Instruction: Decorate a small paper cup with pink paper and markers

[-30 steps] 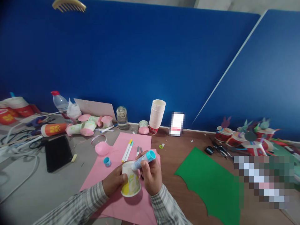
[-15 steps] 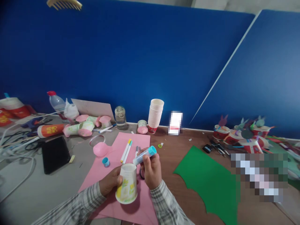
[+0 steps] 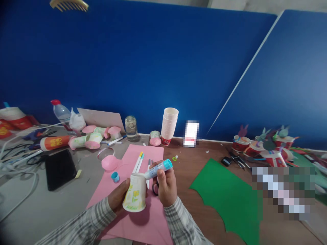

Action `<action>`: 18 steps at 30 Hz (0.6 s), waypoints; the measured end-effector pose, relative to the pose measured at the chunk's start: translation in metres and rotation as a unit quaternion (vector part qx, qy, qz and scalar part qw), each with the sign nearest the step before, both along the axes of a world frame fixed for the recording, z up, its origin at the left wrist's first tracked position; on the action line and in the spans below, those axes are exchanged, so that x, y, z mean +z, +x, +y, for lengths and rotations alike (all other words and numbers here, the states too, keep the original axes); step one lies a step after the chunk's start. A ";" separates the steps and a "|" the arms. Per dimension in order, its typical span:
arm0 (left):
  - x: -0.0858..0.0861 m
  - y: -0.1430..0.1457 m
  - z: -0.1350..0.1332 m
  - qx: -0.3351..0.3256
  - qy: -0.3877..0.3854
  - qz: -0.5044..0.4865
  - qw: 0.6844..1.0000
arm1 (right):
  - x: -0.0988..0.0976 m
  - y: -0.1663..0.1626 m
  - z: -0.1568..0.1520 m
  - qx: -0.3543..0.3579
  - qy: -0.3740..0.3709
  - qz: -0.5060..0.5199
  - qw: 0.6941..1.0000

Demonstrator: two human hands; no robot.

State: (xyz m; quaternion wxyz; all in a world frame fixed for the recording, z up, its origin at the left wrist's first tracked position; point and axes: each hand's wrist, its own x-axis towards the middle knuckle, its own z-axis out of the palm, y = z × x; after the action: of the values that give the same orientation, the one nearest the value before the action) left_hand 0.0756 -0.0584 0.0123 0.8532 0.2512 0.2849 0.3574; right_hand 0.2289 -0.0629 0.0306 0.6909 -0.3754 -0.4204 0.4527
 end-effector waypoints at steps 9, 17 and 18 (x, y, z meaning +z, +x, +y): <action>-0.008 0.002 0.002 0.047 0.084 0.034 0.995 | -0.007 -0.003 -0.003 -0.009 0.037 -0.021 0.999; -0.028 0.000 0.008 0.067 0.265 0.176 0.946 | 0.003 -0.011 -0.014 -0.030 0.082 -0.171 0.981; -0.028 0.000 0.009 0.071 0.278 0.196 0.938 | 0.004 -0.012 -0.015 -0.045 0.092 -0.195 0.975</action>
State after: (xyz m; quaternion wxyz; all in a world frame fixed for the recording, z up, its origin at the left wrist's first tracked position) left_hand 0.0752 -0.0499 -0.0158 0.6490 0.5227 0.3529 0.4255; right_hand 0.2171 -0.0774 0.0346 0.6470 -0.4098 -0.5696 0.2983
